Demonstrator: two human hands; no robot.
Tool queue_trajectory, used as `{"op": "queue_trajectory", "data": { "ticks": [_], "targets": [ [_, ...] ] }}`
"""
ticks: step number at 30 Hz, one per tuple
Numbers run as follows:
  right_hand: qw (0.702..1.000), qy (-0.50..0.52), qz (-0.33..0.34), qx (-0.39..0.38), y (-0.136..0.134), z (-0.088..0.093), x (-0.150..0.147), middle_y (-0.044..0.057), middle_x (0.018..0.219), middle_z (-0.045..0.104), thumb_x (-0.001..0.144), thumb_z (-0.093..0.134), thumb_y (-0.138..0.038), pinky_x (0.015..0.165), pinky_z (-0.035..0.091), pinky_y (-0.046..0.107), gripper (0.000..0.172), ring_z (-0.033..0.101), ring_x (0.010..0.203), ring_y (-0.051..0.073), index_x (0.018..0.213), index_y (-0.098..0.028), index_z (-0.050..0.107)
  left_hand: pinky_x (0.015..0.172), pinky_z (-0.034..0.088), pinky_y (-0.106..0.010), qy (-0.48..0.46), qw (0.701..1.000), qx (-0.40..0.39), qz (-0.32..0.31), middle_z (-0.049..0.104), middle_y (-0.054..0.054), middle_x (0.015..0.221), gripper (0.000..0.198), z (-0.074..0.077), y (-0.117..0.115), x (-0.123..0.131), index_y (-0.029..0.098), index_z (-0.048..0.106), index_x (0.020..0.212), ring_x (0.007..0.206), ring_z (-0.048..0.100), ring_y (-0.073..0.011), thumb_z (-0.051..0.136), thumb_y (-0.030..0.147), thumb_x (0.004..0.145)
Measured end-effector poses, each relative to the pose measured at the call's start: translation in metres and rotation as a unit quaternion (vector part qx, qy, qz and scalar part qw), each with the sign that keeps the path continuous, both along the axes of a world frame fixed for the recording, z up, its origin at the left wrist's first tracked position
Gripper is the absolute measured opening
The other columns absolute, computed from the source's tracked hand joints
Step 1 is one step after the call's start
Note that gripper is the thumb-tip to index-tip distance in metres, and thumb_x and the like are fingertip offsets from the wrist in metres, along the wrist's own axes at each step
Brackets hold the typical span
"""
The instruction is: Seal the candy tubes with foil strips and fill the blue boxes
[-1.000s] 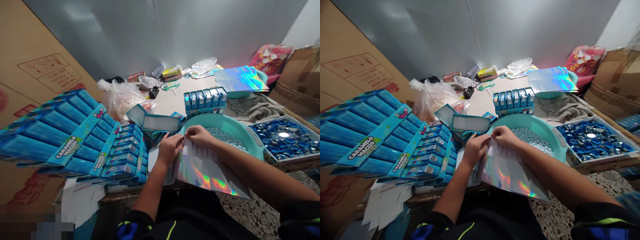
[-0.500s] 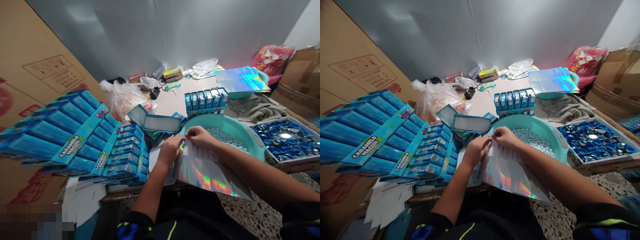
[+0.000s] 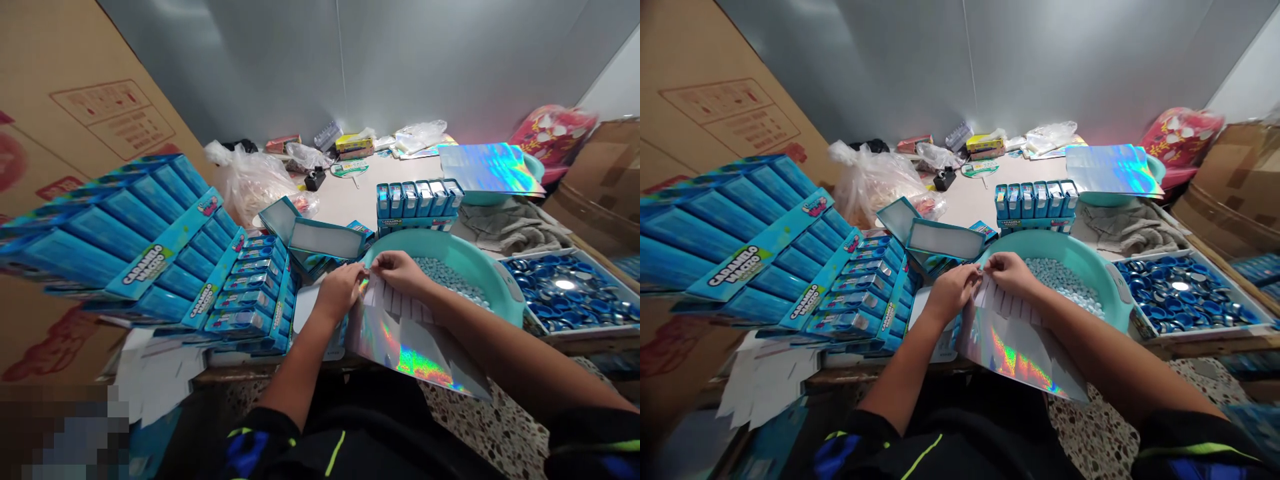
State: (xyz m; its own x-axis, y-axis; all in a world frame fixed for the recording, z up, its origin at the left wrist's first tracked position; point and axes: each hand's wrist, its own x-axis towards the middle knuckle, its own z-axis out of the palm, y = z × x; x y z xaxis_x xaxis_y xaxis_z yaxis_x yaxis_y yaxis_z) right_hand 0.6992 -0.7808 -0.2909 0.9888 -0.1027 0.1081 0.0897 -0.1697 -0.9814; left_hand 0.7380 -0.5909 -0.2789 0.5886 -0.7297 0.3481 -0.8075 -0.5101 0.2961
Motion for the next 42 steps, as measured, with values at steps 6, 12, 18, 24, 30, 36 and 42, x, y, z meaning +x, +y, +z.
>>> {"op": "queue_trajectory", "data": {
  "ticks": [6, 12, 18, 24, 30, 36, 42],
  "targets": [
    [1.0, -0.013, -0.001, -0.02, -0.001, 0.003, -0.004, 0.002, 0.069, 0.065, 0.069, 0.064, -0.039, 0.062, 0.045, 0.027, 0.021, 0.057, 0.065, 0.016, 0.071, -0.018, 0.064, 0.108, 0.05, -0.041, 0.009, 0.999, -0.053, 0.003, 0.071, -0.009, 0.126, 0.033, -0.006, 0.001, -0.001, 0.018, 0.062, 0.127, 0.117, 0.067, -0.0217, 0.05, 0.016, 0.096],
    [0.999, -0.024, -0.002, -0.022, -0.002, 0.004, -0.006, 0.004, 0.073, 0.067, 0.07, 0.063, -0.038, 0.066, 0.047, 0.028, 0.021, 0.06, 0.069, 0.017, 0.073, -0.018, 0.064, 0.114, 0.045, -0.047, 0.017, 0.997, -0.08, -0.009, 0.068, -0.01, 0.132, 0.038, -0.01, -0.001, -0.004, 0.019, 0.064, 0.127, 0.126, 0.062, -0.0223, 0.05, 0.009, 0.093],
    [0.999, -0.024, -0.002, -0.021, -0.001, 0.002, -0.005, 0.005, 0.073, 0.069, 0.071, 0.064, -0.036, 0.065, 0.048, 0.028, 0.019, 0.062, 0.069, 0.018, 0.074, -0.017, 0.066, 0.107, 0.052, -0.042, 0.039, 0.994, -0.104, 0.004, 0.071, -0.011, 0.126, 0.032, -0.011, -0.001, -0.007, 0.018, 0.066, 0.122, 0.121, 0.066, -0.0219, 0.05, 0.012, 0.095],
    [1.0, -0.015, -0.002, -0.014, 0.0, -0.001, -0.001, 0.004, 0.072, 0.069, 0.07, 0.066, -0.038, 0.064, 0.049, 0.028, 0.022, 0.064, 0.07, 0.019, 0.074, -0.017, 0.066, 0.101, 0.053, -0.038, 0.064, 0.992, -0.105, 0.016, 0.073, -0.01, 0.116, 0.021, -0.004, -0.002, -0.006, 0.018, 0.069, 0.109, 0.114, 0.067, -0.0224, 0.052, 0.017, 0.096],
    [0.999, -0.001, 0.019, -0.037, -0.002, 0.009, -0.006, 0.008, 0.083, 0.075, 0.073, 0.066, -0.03, 0.069, 0.052, 0.03, 0.022, 0.068, 0.075, 0.021, 0.087, -0.015, 0.072, 0.093, 0.054, -0.037, 0.101, 0.989, -0.108, 0.03, 0.07, -0.01, 0.112, 0.033, 0.011, 0.006, -0.002, 0.016, 0.064, 0.123, 0.104, 0.066, -0.0226, 0.061, 0.03, 0.094],
    [0.977, -0.095, 0.062, -0.178, 0.006, 0.049, -0.026, 0.007, 0.089, 0.074, 0.088, 0.052, -0.019, 0.07, 0.049, 0.028, 0.023, 0.065, 0.078, 0.017, 0.096, -0.015, 0.073, 0.087, 0.052, -0.033, 0.219, 0.963, -0.153, 0.033, 0.068, -0.006, 0.102, 0.035, 0.043, 0.02, -0.007, 0.018, 0.071, 0.104, 0.096, 0.065, -0.0206, 0.079, 0.04, 0.078],
    [0.945, -0.141, 0.121, -0.268, 0.022, 0.101, -0.071, 0.007, 0.1, 0.07, 0.097, 0.047, -0.014, 0.08, 0.05, 0.029, 0.025, 0.064, 0.092, 0.017, 0.104, -0.018, 0.071, 0.064, 0.046, -0.024, 0.28, 0.951, -0.132, 0.001, 0.068, 0.0, 0.077, 0.015, 0.086, 0.044, -0.04, 0.02, 0.075, 0.084, 0.074, 0.062, -0.0142, 0.079, 0.034, 0.08]
  ]
}}
